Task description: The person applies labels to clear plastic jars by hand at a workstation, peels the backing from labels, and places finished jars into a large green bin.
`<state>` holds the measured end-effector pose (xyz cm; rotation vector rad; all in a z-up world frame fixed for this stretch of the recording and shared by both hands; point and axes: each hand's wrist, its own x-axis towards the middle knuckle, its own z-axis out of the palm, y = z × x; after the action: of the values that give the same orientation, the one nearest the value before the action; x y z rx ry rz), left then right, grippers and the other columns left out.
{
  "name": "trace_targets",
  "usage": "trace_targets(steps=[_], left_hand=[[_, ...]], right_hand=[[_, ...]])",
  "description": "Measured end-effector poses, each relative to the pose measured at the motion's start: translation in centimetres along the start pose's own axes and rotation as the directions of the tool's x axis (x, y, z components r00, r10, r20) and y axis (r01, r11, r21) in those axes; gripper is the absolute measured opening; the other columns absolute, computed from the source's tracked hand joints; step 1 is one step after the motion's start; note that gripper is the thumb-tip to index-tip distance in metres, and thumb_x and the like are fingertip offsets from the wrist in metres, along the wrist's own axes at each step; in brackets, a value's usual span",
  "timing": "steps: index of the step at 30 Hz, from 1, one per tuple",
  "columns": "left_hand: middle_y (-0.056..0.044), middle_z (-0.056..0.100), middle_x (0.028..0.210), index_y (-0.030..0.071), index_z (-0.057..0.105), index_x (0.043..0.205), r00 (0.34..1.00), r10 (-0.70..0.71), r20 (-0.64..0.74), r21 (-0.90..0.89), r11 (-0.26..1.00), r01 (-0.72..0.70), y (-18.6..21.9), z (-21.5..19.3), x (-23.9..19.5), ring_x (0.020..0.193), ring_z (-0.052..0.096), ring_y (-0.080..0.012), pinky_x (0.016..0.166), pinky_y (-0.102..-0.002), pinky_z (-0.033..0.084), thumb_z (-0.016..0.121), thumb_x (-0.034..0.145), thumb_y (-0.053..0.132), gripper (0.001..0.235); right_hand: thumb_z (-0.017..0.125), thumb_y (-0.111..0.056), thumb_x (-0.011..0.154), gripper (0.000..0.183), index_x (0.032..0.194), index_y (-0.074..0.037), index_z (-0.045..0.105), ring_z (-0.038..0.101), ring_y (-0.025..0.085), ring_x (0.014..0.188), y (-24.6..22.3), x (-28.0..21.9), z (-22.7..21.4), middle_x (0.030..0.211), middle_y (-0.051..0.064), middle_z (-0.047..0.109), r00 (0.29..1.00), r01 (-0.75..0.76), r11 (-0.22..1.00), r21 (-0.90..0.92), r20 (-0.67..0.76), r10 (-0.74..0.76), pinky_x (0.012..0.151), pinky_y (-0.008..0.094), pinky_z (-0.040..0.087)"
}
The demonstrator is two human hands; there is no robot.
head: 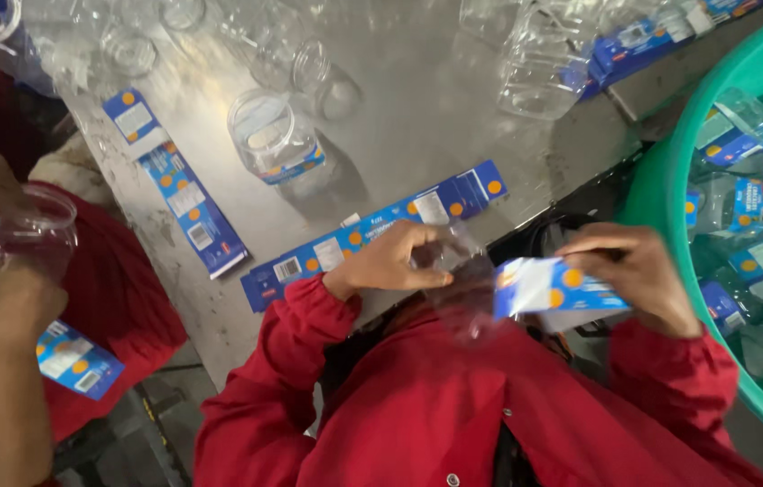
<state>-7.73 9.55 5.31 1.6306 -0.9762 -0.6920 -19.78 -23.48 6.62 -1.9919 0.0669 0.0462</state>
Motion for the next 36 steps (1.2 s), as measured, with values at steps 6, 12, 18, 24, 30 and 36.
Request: trace_targets(steps=[6, 12, 18, 24, 30, 36], left_hand=[[-0.005, 0.061, 0.078, 0.003, 0.068, 0.106, 0.972, -0.204, 0.114, 0.031, 0.979, 0.202, -2.2, 1.8, -1.0, 0.073, 0.055, -0.0108, 0.063, -0.032, 0.044, 0.081, 0.087, 0.039, 0.044], [-0.002, 0.068, 0.088, 0.003, 0.066, 0.119, 0.986, -0.169, -0.012, -0.236, 0.958, 0.161, -2.2, 0.8, -2.1, 0.078, 0.062, -0.0091, 0.065, -0.029, 0.050, 0.086, 0.080, 0.027, 0.050], [-0.003, 0.069, 0.105, 0.002, 0.061, 0.142, 0.953, -0.234, -0.192, -0.630, 0.774, 0.064, 2.3, 2.4, -2.5, 0.092, 0.063, -0.0105, 0.080, -0.025, 0.052, 0.085, 0.082, 0.012, 0.066], [0.000, 0.070, 0.110, 0.003, 0.057, 0.140, 0.918, -0.215, -0.334, -0.759, 0.639, -0.126, 4.3, 4.1, -0.1, 0.096, 0.067, -0.0081, 0.085, -0.026, 0.057, 0.083, 0.081, 0.007, 0.065], [0.004, 0.059, 0.086, -0.004, 0.060, 0.116, 0.749, -0.299, -0.592, -0.663, 0.708, -0.242, 2.2, 5.6, 0.5, 0.073, 0.052, -0.0049, 0.062, -0.023, 0.041, 0.080, 0.094, 0.003, 0.030], [0.010, 0.050, 0.079, 0.003, 0.065, 0.113, 0.584, -0.248, -0.773, -0.516, 0.782, -0.351, 1.6, 6.7, 1.1, 0.071, 0.047, -0.0003, 0.061, -0.020, 0.040, 0.079, 0.090, 0.005, 0.028]], right_hand=[[0.087, -0.012, 0.078, 0.017, 0.086, -0.002, 0.075, 0.059, 0.013, 0.065, -3.3, 3.2, 6.9, 0.070, 0.006, 0.068, 0.913, -0.026, 0.996, -0.084, 0.403, 0.058, 0.060, 0.029, 0.047], [0.077, -0.002, 0.082, 0.022, 0.096, -0.006, 0.061, 0.060, 0.020, 0.121, -2.7, 2.6, 3.7, 0.127, 0.010, 0.064, 0.947, 0.285, 0.956, 0.070, 0.131, -0.292, 0.103, 0.031, 0.045], [0.075, 0.008, 0.076, 0.025, 0.088, -0.008, 0.060, 0.060, 0.017, 0.119, 5.1, 0.4, 4.2, 0.131, 0.008, 0.064, 0.981, 0.140, 0.959, 0.248, 0.097, -0.168, 0.099, 0.034, 0.047], [0.072, 0.014, 0.101, 0.020, 0.087, 0.001, 0.064, 0.059, 0.009, 0.079, 11.4, 2.1, 6.5, 0.086, 0.003, 0.067, 0.934, 0.260, 0.894, 0.364, -0.330, -0.137, 0.076, 0.027, 0.049], [0.059, -0.017, 0.091, 0.025, 0.098, -0.001, 0.076, 0.073, 0.019, 0.077, 7.2, 1.6, 9.7, 0.091, 0.009, 0.076, 0.915, -0.002, 0.455, 0.891, -0.182, 0.361, 0.065, 0.031, 0.061], [0.080, 0.000, 0.066, 0.045, 0.105, -0.021, 0.083, 0.062, 0.027, 0.113, 3.0, -2.0, 12.0, 0.108, -0.003, 0.061, 0.679, 0.587, 0.652, -0.480, -0.146, -0.719, 0.103, 0.042, 0.051]])
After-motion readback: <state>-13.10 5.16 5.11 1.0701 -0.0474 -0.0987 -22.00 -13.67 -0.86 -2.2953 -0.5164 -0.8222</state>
